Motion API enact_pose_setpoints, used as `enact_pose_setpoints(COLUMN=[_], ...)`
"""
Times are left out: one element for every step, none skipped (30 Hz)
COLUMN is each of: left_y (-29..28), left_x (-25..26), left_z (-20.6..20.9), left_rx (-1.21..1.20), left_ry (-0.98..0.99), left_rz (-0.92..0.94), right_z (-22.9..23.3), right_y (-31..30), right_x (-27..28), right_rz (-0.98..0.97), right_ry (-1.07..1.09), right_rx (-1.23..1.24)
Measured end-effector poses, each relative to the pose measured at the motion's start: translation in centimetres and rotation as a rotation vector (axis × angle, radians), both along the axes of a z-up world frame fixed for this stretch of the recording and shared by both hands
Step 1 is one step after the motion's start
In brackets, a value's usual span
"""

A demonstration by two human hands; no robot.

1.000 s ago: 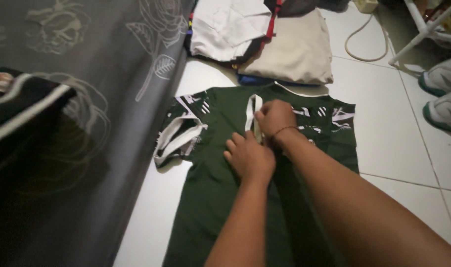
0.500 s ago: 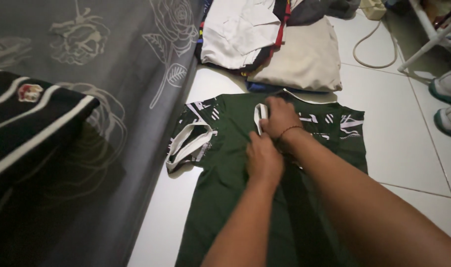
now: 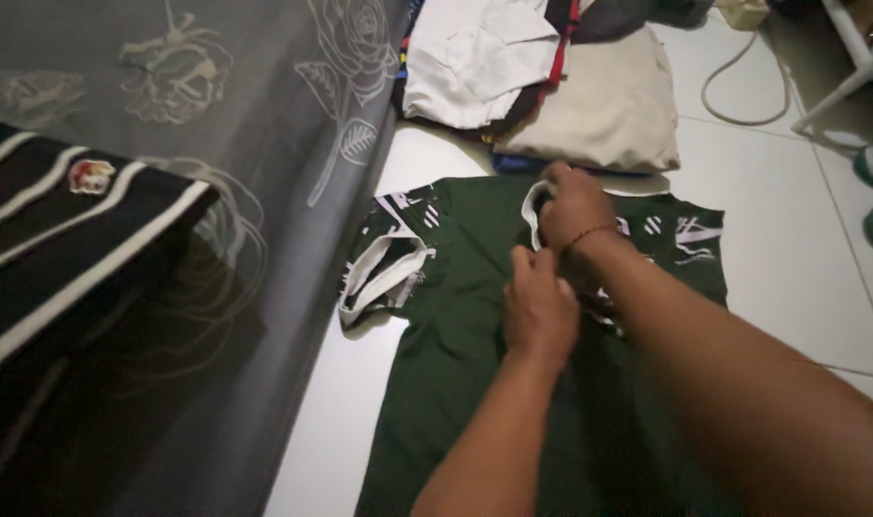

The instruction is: Folding a green jersey and a striped shirt.

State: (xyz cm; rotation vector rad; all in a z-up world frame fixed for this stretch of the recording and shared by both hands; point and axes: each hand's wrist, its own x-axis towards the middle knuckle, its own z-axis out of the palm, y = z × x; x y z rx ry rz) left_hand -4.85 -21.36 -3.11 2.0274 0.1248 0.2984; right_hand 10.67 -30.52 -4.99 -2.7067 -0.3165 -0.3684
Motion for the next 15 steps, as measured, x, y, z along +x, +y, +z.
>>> enact_pose_setpoints(left_y=[-0.2,-0.5,-0.8,-1.0,-1.2,-1.5,-1.9,-2.5,-3.1,-3.5,-3.9,-4.3,-4.8,-5.3,-5.8], left_x=[-0.2,-0.2,-0.3,-0.3,-0.1,-0.1,-0.1,-0.1,0.0,0.1,0.0,-0.2,-0.4,-0.6,-0.8], left_z=[0.7,0.9,1.2,1.4,1.6,1.8,2.0,1.9,1.9,1.9,2.1,2.3,2.5,2.9,3.3], left_rx=[-0.019,-0.020,-0.060,-0.099,-0.098,-0.136,-0.173,-0.178,-0.180,-0.179,-0.181,-0.172,-0.164,-0.168,-0.168], left_ry=[0.000,-0.002,-0.017,-0.032,-0.036,-0.047,-0.058,-0.058,-0.071,-0.085,-0.087,-0.099,-0.111,-0.112,-0.106], left_rz=[0.003,0.001,0.023,0.045,0.043,0.063,0.083,0.078,0.096,0.114,0.109,0.113,0.117,0.108,0.087], right_z=[-0.1,0.5,1.1,1.7,3.1,4.4,5.7,6.6,7.5,8.4,8.8,9.1,9.4,9.8,10.2], right_y=[-0.8,-1.4,-2.0,-2.5,-2.5,-2.6,-2.8,-3.4,-4.0,-4.5,-5.1,-5.8,-6.5,-7.2,-7.9], right_x=[0.5,0.9,1.4,1.8,1.6,1.1,0.7,0.4,0.1,-0.1,-0.2,-0.2,-0.3,-0.6,-0.9], right_rz=[0.050,0.049,0.044,0.040,0.039,-0.025,-0.089,-0.094,-0.162,-0.229,-0.234,-0.263,-0.291,-0.301,-0.310], right_ry=[-0.123,-0.125,-0.117,-0.109,-0.113,-0.037,0.038,0.037,0.086,0.134,0.131,0.176,0.222,0.218,0.249], right_rx=[0.019,0.018,0.024,0.031,0.032,0.054,0.076,0.072,0.118,0.168,0.168,0.219,0.271,0.269,0.297])
